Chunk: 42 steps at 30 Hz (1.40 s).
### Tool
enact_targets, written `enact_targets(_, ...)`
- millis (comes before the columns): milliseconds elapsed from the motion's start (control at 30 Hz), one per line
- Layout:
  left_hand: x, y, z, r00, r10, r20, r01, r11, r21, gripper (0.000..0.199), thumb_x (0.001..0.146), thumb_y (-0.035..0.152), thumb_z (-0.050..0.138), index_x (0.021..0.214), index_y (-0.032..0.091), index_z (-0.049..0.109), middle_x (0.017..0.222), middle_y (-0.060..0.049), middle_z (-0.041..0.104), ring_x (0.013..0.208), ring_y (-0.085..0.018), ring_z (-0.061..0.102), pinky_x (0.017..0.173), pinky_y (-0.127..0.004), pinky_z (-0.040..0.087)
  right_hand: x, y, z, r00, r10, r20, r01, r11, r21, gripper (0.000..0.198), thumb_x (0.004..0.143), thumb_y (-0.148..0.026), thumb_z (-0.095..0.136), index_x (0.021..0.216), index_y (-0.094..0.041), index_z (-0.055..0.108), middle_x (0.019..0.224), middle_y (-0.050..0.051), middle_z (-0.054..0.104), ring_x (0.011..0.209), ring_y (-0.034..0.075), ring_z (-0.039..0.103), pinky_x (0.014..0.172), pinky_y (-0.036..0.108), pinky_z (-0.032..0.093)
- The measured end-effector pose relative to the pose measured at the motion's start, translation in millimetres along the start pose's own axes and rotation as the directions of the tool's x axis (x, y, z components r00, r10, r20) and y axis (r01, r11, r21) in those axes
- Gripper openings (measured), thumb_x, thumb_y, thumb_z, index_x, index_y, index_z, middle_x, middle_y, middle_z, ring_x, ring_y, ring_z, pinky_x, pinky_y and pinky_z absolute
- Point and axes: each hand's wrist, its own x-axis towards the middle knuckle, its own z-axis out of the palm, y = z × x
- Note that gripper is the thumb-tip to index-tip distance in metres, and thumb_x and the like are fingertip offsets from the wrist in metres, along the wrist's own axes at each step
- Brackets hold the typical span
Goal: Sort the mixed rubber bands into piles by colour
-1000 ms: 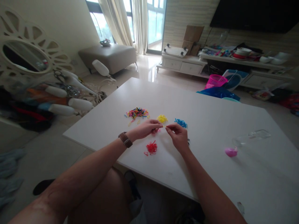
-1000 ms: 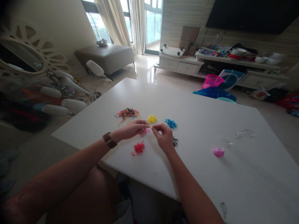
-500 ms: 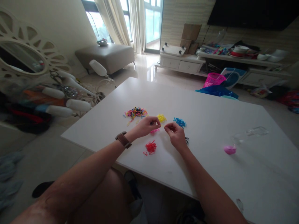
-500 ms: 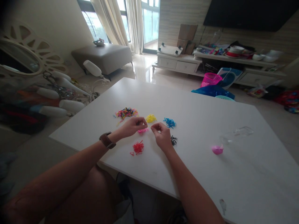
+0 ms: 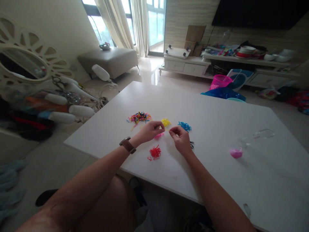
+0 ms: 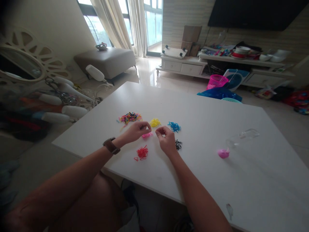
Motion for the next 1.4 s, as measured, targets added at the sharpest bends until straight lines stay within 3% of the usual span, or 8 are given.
enact_targets(133, -2.0, 2.4, 13.0, 1.0, 0.029, 0.004, -0.029, 1.0, 0.009, 0.014, 0.081, 0.026, 0.064, 0.089, 0.016, 0.068, 0.061, 0.007, 0.032, 0.057, -0.009, 0.031, 0.054, -0.023, 0.024, -2.3, -0.2, 2.0, 0.999, -0.023, 0.022, 0.023, 1.0, -0.01, 0.014, 0.083, -0.033, 0.066, 0.08, -0.02, 0.065, 0.077, 0.003, 0.067, 0.073, 0.018, 0.062, 0.07, 0.031, 0.05)
enact_targets(367, -1.6, -1.1, 11.2, 0.999, 0.052, -0.001, -0.052, 0.998, 0.021, 0.029, 0.08, 0.035, 0.072, 0.102, 0.017, 0.069, 0.061, 0.008, 0.033, 0.057, -0.01, 0.032, 0.055, -0.023, 0.024, -2.5, 2.0, 2.4, 0.998, -0.04, 0.057, 0.042, 0.999, -0.033, 0.01, 0.084, -0.029, 0.065, 0.081, -0.02, 0.066, 0.078, 0.003, 0.067, 0.073, 0.018, 0.063, 0.071, 0.031, 0.05)
enact_targets(500, -2.1, 2.3, 12.3, 0.997, 0.057, 0.048, -0.06, 0.996, 0.065, 0.023, 0.085, 0.038, 0.067, 0.087, 0.016, 0.073, 0.058, 0.007, 0.033, 0.056, -0.009, 0.03, 0.055, -0.024, 0.024, -3.3, 0.3, 3.5, 0.997, -0.05, 0.062, 0.053, 0.998, -0.043, 0.011, 0.084, -0.03, 0.065, 0.081, -0.02, 0.066, 0.078, 0.003, 0.067, 0.072, 0.018, 0.062, 0.07, 0.031, 0.05)
enact_targets(667, 0.4, 2.5, 4.9, 0.998, 0.067, 0.013, -0.068, 0.991, 0.117, 0.015, 0.082, 0.029, 0.068, 0.078, 0.016, 0.074, 0.056, 0.006, 0.035, 0.056, -0.009, 0.033, 0.055, -0.024, 0.024, -3.7, -3.6, 2.4, 0.996, -0.053, 0.073, 0.059, 0.996, -0.074, 0.011, 0.085, -0.03, 0.065, 0.08, -0.02, 0.066, 0.076, 0.002, 0.067, 0.071, 0.018, 0.062, 0.07, 0.031, 0.05)
enact_targets(967, 5.4, -9.3, -13.0, 0.996, 0.08, -0.026, -0.076, 0.986, 0.145, 0.014, 0.08, 0.028, 0.069, 0.074, 0.016, 0.074, 0.056, 0.006, 0.034, 0.056, -0.009, 0.033, 0.057, -0.025, 0.026, -2.3, -2.5, 0.6, 0.998, -0.055, 0.003, 0.055, 0.995, -0.084, 0.012, 0.084, -0.031, 0.065, 0.079, -0.021, 0.065, 0.077, 0.003, 0.068, 0.074, 0.019, 0.063, 0.073, 0.033, 0.051)
enact_targets(1133, 4.6, -19.8, -17.0, 0.994, 0.057, -0.097, -0.044, 0.989, 0.14, 0.018, 0.084, 0.031, 0.066, 0.078, 0.015, 0.073, 0.059, 0.006, 0.032, 0.057, -0.009, 0.031, 0.056, -0.024, 0.025, 1.2, 3.1, -3.4, 0.99, 0.017, -0.137, -0.009, 0.998, 0.062, 0.015, 0.083, -0.035, 0.067, 0.082, -0.02, 0.064, 0.077, 0.004, 0.067, 0.072, 0.019, 0.063, 0.071, 0.034, 0.054)
enact_targets(1333, 0.3, -12.8, -3.9, 0.998, 0.058, 0.019, -0.061, 0.985, 0.164, 0.022, 0.085, 0.036, 0.066, 0.08, 0.017, 0.075, 0.056, 0.006, 0.033, 0.056, -0.009, 0.031, 0.056, -0.024, 0.024, -6.3, -6.7, 6.3, 0.989, -0.1, 0.112, 0.107, 0.993, -0.054, 0.017, 0.087, -0.034, 0.066, 0.096, -0.02, 0.069, 0.089, 0.006, 0.071, 0.077, 0.019, 0.066, 0.075, 0.033, 0.055)
enact_targets(1400, 0.0, -7.4, 3.4, 0.995, 0.081, 0.057, -0.09, 0.982, 0.165, 0.023, 0.086, 0.037, 0.066, 0.08, 0.017, 0.075, 0.056, 0.005, 0.036, 0.056, -0.01, 0.033, 0.057, -0.024, 0.025, -7.8, -8.1, 6.8, 0.983, -0.124, 0.138, 0.134, 0.989, -0.066, 0.016, 0.09, -0.035, 0.063, 0.093, -0.021, 0.07, 0.088, 0.005, 0.072, 0.078, 0.019, 0.066, 0.075, 0.033, 0.054)
